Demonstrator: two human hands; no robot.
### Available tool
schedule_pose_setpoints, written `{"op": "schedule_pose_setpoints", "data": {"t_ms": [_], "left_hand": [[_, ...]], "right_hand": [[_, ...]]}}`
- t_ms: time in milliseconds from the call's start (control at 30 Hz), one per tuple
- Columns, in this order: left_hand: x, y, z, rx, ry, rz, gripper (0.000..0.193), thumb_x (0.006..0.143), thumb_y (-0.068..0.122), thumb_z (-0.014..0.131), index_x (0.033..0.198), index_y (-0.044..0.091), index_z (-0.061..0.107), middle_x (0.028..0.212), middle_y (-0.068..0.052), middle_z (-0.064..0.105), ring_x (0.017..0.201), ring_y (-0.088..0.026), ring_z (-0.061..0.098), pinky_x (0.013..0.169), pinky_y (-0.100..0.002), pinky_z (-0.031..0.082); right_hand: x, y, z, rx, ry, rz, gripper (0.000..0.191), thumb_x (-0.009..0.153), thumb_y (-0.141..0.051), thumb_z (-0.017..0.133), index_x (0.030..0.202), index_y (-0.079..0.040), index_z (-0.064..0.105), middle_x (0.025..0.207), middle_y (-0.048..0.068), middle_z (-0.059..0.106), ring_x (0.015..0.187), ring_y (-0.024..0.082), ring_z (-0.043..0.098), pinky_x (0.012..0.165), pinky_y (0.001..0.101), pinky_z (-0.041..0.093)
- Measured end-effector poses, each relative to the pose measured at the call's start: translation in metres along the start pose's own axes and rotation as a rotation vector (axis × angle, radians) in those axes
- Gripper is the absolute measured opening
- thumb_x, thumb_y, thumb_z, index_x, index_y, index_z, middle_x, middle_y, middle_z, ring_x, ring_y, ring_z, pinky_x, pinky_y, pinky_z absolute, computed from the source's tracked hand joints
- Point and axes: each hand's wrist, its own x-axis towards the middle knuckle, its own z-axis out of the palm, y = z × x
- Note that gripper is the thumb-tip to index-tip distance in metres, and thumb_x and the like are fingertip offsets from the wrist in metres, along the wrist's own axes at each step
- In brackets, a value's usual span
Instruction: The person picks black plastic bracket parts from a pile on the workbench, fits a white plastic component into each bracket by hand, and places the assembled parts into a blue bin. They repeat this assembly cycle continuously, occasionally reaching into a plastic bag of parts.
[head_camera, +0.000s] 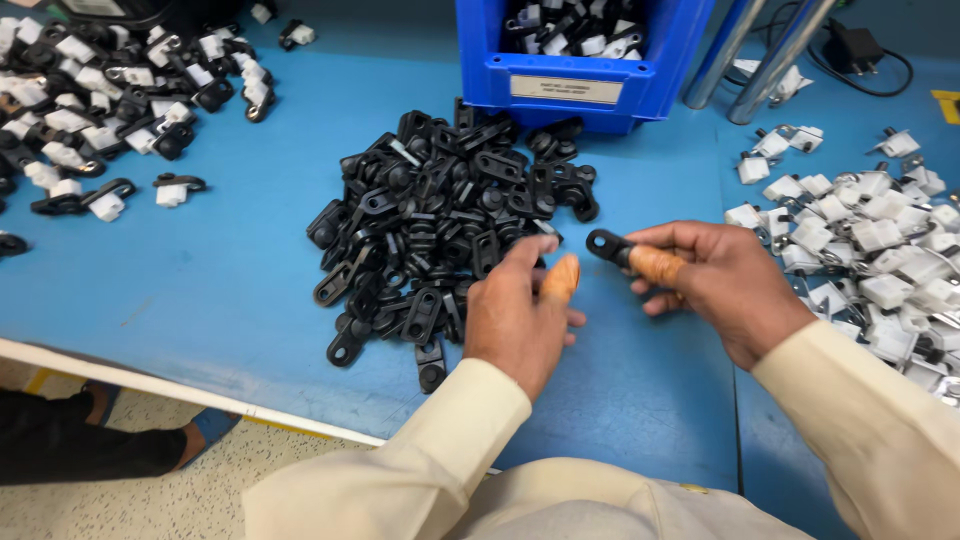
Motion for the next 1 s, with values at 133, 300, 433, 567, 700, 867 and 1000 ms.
{"op": "schedule_pose_setpoints", "data": {"t_ms": [133, 300, 433, 567, 700, 867, 1000], "left_hand": [[0.014, 0.009, 0.014, -0.056, -0.171, -0.043, 0.026, 0.098, 0.023, 0.065, 0.119, 0.007, 0.07, 0.086, -0.011, 0.076, 0.065, -0.017, 0.076, 0.054, -0.028, 0.062], [0.015, 0.005, 0.023, -0.056, -0.194, -0.056, 0.017, 0.091, 0.008, 0.07, 0.106, 0.002, 0.073, 0.087, -0.011, 0.079, 0.068, -0.016, 0.078, 0.057, -0.026, 0.064], [0.009, 0.003, 0.029, -0.032, -0.141, -0.035, 0.018, 0.09, 0.005, 0.07, 0.108, 0.001, 0.068, 0.09, -0.009, 0.078, 0.069, -0.015, 0.078, 0.058, -0.027, 0.064], [0.0, 0.007, 0.03, 0.165, -0.115, 0.068, 0.038, 0.09, 0.002, 0.07, 0.126, 0.011, 0.067, 0.102, -0.007, 0.072, 0.08, -0.016, 0.079, 0.07, -0.029, 0.065], [-0.008, 0.011, 0.022, 0.296, -0.097, 0.058, 0.026, 0.085, 0.01, 0.074, 0.11, 0.015, 0.075, 0.099, -0.005, 0.077, 0.085, -0.018, 0.076, 0.077, -0.033, 0.062], [-0.014, 0.016, 0.018, 0.333, -0.062, -0.072, 0.015, 0.088, 0.017, 0.073, 0.103, 0.018, 0.076, 0.1, -0.001, 0.078, 0.088, -0.017, 0.077, 0.079, -0.034, 0.061], [-0.019, 0.014, 0.024, 0.509, -0.037, 0.047, 0.018, 0.084, 0.018, 0.076, 0.102, 0.019, 0.077, 0.106, -0.003, 0.071, 0.093, -0.024, 0.071, 0.081, -0.04, 0.059]], "right_hand": [[-0.019, 0.002, -0.012, -0.248, -0.062, -0.205, 0.027, 0.082, -0.009, 0.076, 0.109, -0.004, 0.08, 0.099, 0.008, 0.078, 0.084, 0.015, 0.07, 0.076, 0.0287, 0.058], [-0.017, 0.0, -0.041, -0.514, 0.092, -0.303, 0.035, 0.081, -0.013, 0.077, 0.116, -0.013, 0.077, 0.104, 0.004, 0.079, 0.096, 0.015, 0.073, 0.084, 0.03, 0.058], [0.015, -0.011, -0.08, -1.189, 0.42, -0.505, 0.035, 0.092, -0.03, 0.076, 0.124, -0.016, 0.077, 0.11, 0.011, 0.078, 0.096, 0.03, 0.069, 0.087, 0.0417, 0.056], [0.052, -0.004, -0.094, -1.566, 0.231, -0.237, 0.046, 0.082, -0.049, 0.08, 0.122, -0.027, 0.078, 0.105, 0.01, 0.079, 0.096, 0.029, 0.073, 0.09, 0.0431, 0.058], [0.046, 0.001, -0.101, -1.36, 0.31, -0.489, 0.044, 0.088, -0.041, 0.078, 0.126, -0.02, 0.076, 0.11, 0.011, 0.078, 0.094, 0.03, 0.074, 0.085, 0.0419, 0.059], [0.017, -0.005, -0.072, -0.558, 0.274, -0.413, 0.039, 0.097, -0.029, 0.069, 0.134, -0.015, 0.067, 0.112, 0.017, 0.075, 0.094, 0.038, 0.066, 0.076, 0.0465, 0.053], [-0.008, 0.02, -0.024, -1.022, 0.33, -0.475, 0.034, 0.1, -0.022, 0.067, 0.133, -0.015, 0.07, 0.102, 0.019, 0.072, 0.095, 0.037, 0.068, 0.087, 0.0479, 0.055]]}}
